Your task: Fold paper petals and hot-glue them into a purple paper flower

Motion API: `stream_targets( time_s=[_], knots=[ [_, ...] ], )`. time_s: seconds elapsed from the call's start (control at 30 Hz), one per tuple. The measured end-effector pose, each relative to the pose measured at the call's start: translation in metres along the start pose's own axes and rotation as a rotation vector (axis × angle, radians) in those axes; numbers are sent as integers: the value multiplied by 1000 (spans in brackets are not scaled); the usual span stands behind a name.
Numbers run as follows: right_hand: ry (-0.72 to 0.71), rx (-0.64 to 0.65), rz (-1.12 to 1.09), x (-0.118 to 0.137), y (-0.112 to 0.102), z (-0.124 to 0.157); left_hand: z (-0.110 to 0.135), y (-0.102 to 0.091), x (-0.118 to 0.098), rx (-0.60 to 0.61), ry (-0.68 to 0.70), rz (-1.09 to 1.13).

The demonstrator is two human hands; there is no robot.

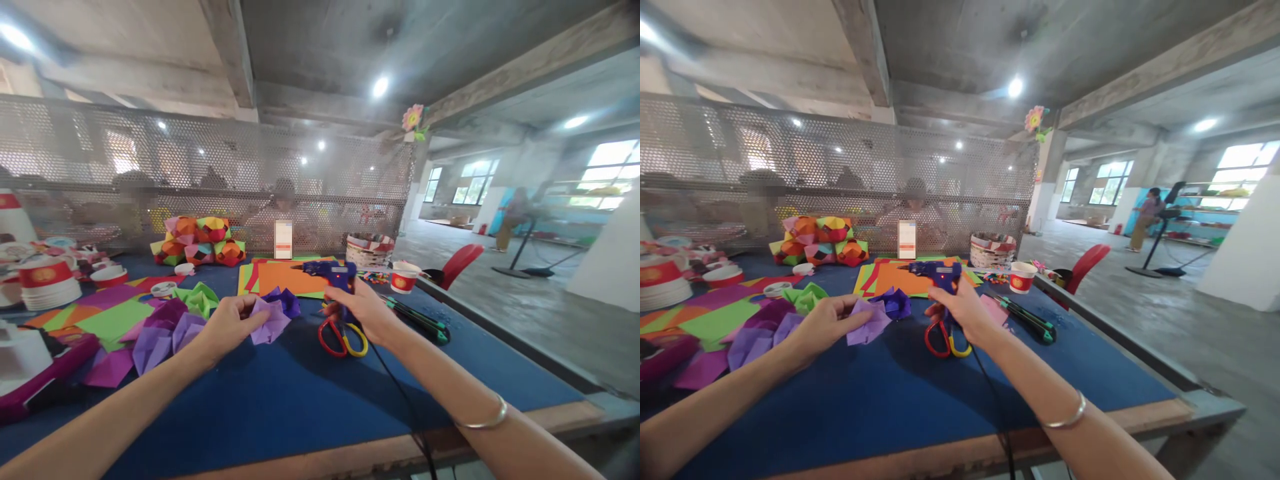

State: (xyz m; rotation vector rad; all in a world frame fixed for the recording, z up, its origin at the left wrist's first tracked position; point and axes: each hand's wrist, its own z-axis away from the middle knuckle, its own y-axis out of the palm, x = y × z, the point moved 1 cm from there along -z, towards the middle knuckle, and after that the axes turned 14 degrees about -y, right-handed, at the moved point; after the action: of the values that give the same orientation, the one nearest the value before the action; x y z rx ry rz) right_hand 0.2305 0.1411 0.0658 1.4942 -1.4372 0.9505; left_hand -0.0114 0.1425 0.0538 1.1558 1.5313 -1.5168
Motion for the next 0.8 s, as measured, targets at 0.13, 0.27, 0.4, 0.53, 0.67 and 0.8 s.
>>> stream_targets(
  time_s=[0.13,0.27,0.4,0.53,0.67,0.8],
  knots=[
    [-72,117,83,-15,36,-3,2,4,-1,166,-37,59],
    [-54,88,-27,-28,52,-3,2,6,-1,218,-28,94],
    [42,154,-180,-28,53,4,2,7,-1,229,-20,88],
    [94,237,-229,-25,51,8,3,7,-5,230,-3,43],
    [131,281,-267,-23,50,8,5,7,-7,291,6,92],
    [90,281,-256,-21,50,10,5,6,-7,256,-1,69]
  ],
)
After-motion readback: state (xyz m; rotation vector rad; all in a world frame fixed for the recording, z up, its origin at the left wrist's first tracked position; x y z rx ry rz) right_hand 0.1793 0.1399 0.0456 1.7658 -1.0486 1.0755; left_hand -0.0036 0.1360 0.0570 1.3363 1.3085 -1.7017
